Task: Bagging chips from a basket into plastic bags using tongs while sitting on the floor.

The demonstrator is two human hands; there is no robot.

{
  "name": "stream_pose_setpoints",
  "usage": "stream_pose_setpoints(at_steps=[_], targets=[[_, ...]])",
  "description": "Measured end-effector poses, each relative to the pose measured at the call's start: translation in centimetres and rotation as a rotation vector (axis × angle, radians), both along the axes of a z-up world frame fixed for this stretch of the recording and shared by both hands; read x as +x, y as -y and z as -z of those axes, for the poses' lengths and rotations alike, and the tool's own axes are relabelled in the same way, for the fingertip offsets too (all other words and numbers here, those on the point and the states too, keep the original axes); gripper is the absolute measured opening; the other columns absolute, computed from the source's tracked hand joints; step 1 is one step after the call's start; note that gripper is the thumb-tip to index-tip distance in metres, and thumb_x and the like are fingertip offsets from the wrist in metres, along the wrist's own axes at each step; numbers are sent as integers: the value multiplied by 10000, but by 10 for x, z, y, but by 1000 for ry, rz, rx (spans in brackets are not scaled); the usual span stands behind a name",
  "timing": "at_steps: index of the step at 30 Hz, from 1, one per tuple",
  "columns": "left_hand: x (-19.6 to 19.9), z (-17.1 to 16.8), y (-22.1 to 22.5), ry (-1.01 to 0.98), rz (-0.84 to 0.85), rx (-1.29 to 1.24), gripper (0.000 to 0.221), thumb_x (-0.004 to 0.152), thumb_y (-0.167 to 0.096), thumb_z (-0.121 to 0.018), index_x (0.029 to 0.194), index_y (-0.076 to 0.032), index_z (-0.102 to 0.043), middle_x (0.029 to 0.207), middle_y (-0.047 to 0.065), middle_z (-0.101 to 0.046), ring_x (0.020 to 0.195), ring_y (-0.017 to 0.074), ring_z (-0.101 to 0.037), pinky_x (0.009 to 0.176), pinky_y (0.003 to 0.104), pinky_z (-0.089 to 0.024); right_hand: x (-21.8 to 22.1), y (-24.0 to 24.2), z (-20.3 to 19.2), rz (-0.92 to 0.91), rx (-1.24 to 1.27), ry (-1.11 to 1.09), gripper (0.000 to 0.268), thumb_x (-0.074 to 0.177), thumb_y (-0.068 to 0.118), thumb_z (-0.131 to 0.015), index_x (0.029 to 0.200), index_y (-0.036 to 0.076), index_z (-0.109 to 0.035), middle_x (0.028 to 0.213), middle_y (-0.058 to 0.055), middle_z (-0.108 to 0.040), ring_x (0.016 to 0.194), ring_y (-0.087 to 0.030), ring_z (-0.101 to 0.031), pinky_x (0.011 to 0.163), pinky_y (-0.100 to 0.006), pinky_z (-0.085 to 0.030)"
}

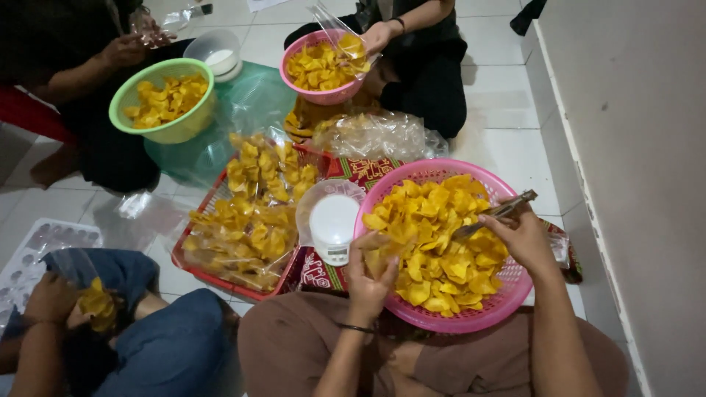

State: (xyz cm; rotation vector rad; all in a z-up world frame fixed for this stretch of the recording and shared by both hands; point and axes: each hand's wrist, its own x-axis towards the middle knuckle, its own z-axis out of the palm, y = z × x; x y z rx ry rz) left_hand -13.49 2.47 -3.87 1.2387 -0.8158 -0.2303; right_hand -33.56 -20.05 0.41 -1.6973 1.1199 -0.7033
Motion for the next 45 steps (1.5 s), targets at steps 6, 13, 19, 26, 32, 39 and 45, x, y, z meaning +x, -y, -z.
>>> stream_pose_setpoints(at_steps=[6,13,19,26,32,39,45], targets=[[-3,-6,-10,202,42,180,607,858,-124,-802,1416,-86,-564,1345,124,-686,1220,299,-696,1067,455,-606,-4,1,-2,-82,71,116,547,882,7,-783,1404,38,-623,1161,-184,-771,1042,-282,-761,884,-365,-607],[-1,1,-15,233,-53,246,395,913,-90,-748,1287,-37,-634,1169,113,-761,1000,248,-760,900,349,-621,13,-11,-19,-35,77,-145,665,845,220,-843,1441,20,-627,1174,-190,-775,1035,-288,-758,877,-387,-592],[0,0,-9,92,-80,325,311,952,-152,-726,1234,-93,-610,913,21,-662,701,156,-578,629,310,-518,20,-11,-22,-120,21,-347,618,841,365,-809,1349,35,-687,1177,-203,-800,993,-298,-783,840,-409,-662],[4,9,-4,31,-77,152,474,955,-115,-690,1390,-45,-513,1292,144,-647,1164,286,-666,1009,413,-578,8,-10,-17,-87,72,-54,508,788,109,-850,1266,-4,-722,1152,-199,-795,1055,-316,-751,971,-437,-586],[11,0,-11,-52,-120,152,449,982,-242,-698,1370,-92,-529,1342,111,-622,1247,273,-631,1092,427,-521,-5,-3,-12,-142,-43,40,626,800,32,-812,1390,-21,-609,1268,-189,-728,1117,-292,-718,973,-384,-577],[30,-32,18,-83,-126,-81,583,971,-122,-771,1502,-59,-537,1270,86,-611,1263,192,-554,1164,464,-438,5,-11,3,-193,-73,-1,643,782,153,-942,1346,-17,-685,1248,-273,-738,1246,-423,-691,1130,-518,-501],[50,-73,67,90,-81,-135,473,970,-140,-799,1395,-72,-603,1199,90,-673,1192,211,-661,1094,463,-529,22,-16,8,-268,-128,-66,714,777,202,-952,1392,28,-633,1322,-264,-725,1284,-442,-666,1146,-575,-488]])
